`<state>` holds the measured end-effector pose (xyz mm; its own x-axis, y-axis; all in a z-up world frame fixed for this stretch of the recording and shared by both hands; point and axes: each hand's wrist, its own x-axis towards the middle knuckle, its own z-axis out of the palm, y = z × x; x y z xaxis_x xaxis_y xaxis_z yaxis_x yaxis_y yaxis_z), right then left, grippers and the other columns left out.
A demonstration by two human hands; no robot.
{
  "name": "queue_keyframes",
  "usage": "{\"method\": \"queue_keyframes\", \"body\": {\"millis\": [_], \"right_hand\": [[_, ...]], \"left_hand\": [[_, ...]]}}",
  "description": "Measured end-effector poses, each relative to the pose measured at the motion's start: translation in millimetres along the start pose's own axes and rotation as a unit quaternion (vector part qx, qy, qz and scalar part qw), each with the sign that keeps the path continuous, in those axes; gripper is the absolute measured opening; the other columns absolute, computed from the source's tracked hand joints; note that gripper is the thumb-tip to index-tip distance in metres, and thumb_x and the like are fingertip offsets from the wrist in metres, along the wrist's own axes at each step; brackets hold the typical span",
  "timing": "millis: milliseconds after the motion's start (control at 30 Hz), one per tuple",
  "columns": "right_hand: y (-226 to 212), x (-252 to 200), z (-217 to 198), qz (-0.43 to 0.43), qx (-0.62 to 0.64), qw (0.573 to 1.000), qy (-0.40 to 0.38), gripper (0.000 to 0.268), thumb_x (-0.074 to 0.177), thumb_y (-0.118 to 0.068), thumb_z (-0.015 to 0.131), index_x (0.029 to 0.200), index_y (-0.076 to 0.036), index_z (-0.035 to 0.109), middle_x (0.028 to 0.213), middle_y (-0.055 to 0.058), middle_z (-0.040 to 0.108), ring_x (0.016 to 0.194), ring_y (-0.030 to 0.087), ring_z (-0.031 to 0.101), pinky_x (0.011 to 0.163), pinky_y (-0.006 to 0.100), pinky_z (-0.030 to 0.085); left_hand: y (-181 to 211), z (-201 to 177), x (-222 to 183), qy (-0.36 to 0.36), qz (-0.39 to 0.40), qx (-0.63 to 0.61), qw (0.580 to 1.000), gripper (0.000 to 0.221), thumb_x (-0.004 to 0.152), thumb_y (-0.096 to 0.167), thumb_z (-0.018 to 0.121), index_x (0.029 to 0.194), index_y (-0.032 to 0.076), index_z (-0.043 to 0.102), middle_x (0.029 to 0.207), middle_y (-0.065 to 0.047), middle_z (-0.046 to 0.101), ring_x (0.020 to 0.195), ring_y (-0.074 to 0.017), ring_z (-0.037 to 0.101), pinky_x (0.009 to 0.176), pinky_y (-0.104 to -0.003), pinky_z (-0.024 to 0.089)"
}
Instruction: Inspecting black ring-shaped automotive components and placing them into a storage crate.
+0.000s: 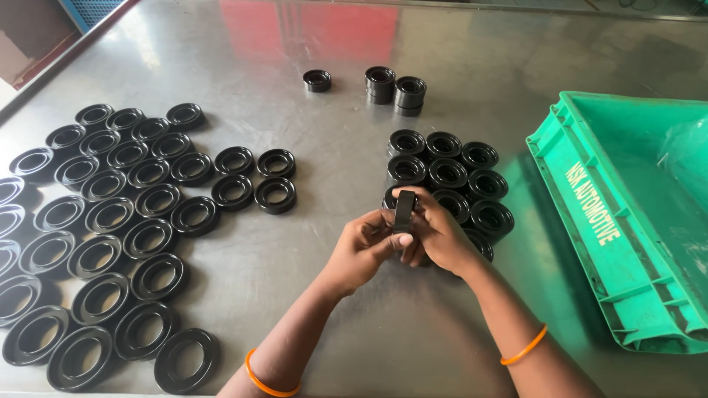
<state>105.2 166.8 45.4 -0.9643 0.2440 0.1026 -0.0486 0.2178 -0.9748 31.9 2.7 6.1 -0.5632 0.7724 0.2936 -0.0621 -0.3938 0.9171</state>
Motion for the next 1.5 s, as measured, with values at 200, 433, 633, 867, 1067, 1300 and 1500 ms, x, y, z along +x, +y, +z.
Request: {"method": "queue_keyframes", "body": {"millis": [200,433,633,867,1067,1300,1500], "right_hand": [[4.7,-1.5,8.4,-0.279,-0.177,0.942,0.056,0.049,0.088,0.011,0.062,0.132,-0.01,0.054,0.106,0.009,0.064,0.083,0.019,0.066,0.063,0.032,0.055],[-10.2,-6.4,12.9,-0.414,-0.291,0.86,0.07,0.04,0.095,0.009,0.058,0.131,-0.007,0.058,0.112,0.007,0.063,0.093,0.021,0.067,0.074,0.032,0.056],[29.9,3.9,11.2,0.126,0.259,0.957,-0.016,0.027,0.103,-0.016,0.063,0.123,0.0,0.066,0.096,0.009,0.067,0.058,0.01,0.061,0.044,0.024,0.048],[2.7,-15.9,39.0,-0.393,-0.263,0.881,0.028,0.033,0.095,-0.008,0.07,0.128,-0.006,0.07,0.1,0.008,0.058,0.08,0.014,0.062,0.069,0.027,0.053],[-8.7,-12.9,26.2,-0.418,-0.334,0.839,0.099,0.018,0.094,-0.028,0.076,0.103,-0.012,0.078,0.091,0.0,0.059,0.091,0.022,0.052,0.084,0.034,0.045],[2.5,-19.2,59.4,-0.399,-0.449,0.796,0.081,0.043,0.089,-0.021,0.068,0.127,-0.003,0.07,0.105,0.005,0.066,0.109,0.026,0.054,0.103,0.047,0.03],[29.0,-10.9,54.3,-0.328,-0.4,0.854,0.058,0.015,0.087,-0.014,0.074,0.102,-0.01,0.072,0.092,-0.003,0.07,0.099,0.016,0.064,0.111,0.053,0.026]], "left_hand": [[19.1,7.6,-1.3,0.016,-0.037,0.013,0.999,0.02,0.096,0.013,0.07,0.111,0.001,0.066,0.1,-0.001,0.069,0.092,-0.0081,0.061,0.085,-0.027,0.049],[8.8,-6.7,2.1,0.019,-0.078,0.003,0.997,0.029,0.102,0.023,0.063,0.118,-0.001,0.067,0.105,-0.004,0.07,0.097,-0.0118,0.06,0.088,-0.03,0.048],[-10.2,-27.3,10.3,0.17,-0.147,-0.22,0.949,0.054,0.105,0.047,0.043,0.126,0.001,0.062,0.117,-0.01,0.068,0.109,-0.0228,0.067,0.102,-0.047,0.055],[15.9,-18.5,9.2,0.234,-0.187,-0.27,0.915,0.08,0.098,0.07,0.021,0.126,0.007,0.061,0.118,-0.014,0.069,0.11,-0.0263,0.068,0.095,-0.043,0.056],[2.0,-19.0,13.4,0.269,-0.208,-0.248,0.907,0.08,0.099,0.069,0.027,0.117,-0.001,0.061,0.11,-0.016,0.07,0.101,-0.0284,0.071,0.08,-0.046,0.064],[-66.5,-66.4,17.9,0.279,-0.136,-0.09,0.946,0.068,0.111,0.06,0.041,0.104,-0.003,0.063,0.091,-0.012,0.066,0.078,-0.0229,0.064,0.06,-0.036,0.053],[3.2,-79.6,4.6,0.377,0.079,0.626,0.678,0.027,0.093,0.023,0.064,0.112,0.007,0.073,0.101,-0.006,0.069,0.099,-0.0245,0.062,0.083,-0.041,0.045]]}}
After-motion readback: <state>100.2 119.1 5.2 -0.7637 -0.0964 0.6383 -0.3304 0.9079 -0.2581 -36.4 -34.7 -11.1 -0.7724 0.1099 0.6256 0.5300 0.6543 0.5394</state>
